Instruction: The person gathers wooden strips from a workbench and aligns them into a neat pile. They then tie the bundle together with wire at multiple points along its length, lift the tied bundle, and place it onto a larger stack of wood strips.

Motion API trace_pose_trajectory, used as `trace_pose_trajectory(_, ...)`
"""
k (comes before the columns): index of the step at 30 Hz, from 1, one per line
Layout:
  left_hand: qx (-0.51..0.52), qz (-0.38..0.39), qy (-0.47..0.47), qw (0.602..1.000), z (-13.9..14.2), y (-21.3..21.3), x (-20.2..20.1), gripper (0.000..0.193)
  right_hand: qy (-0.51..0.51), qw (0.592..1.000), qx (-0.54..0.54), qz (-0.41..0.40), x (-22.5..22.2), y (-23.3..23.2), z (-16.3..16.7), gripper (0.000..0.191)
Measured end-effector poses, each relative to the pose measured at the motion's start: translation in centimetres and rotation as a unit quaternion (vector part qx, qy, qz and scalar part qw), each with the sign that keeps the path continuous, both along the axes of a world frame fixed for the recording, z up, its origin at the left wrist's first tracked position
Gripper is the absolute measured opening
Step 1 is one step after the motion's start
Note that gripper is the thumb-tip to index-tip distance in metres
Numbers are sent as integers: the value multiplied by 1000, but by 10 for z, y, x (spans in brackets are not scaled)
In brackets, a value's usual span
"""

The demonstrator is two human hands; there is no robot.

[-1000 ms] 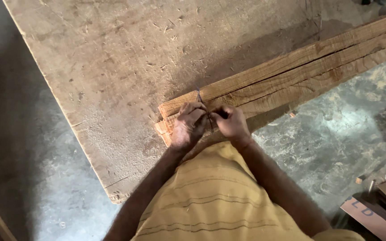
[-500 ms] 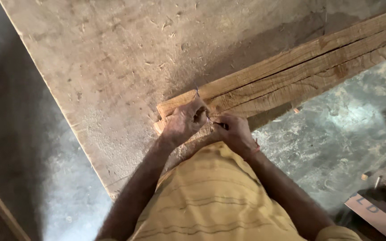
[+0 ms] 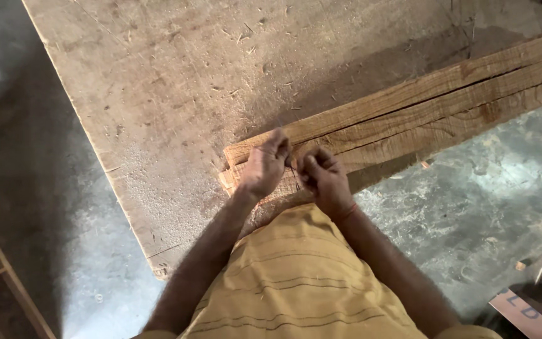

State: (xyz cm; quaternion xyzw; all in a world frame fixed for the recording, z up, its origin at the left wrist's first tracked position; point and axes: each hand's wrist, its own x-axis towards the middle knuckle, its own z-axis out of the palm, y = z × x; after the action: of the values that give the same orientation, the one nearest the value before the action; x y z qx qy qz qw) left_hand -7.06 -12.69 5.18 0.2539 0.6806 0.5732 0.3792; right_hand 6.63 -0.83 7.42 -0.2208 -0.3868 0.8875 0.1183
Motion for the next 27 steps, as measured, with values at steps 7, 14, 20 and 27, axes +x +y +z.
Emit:
trace_pose_trajectory(7, 33, 24, 521, 852, -14, 5, 0, 15, -56, 904, 414, 86, 2, 6, 9, 9)
trace_pose_trajectory(14, -151, -69, 324, 931, 11, 10, 0, 13, -106, 900, 409, 106, -8, 3, 26, 3)
trace_pose_trajectory(20, -50, 76, 384, 919, 38, 11, 20, 22, -89, 724, 684, 3, 24, 50, 31, 40)
trace_pose_trajectory(27, -65, 117, 421, 897, 39, 20, 28, 25, -235, 511, 827, -15, 74, 184, 10, 66)
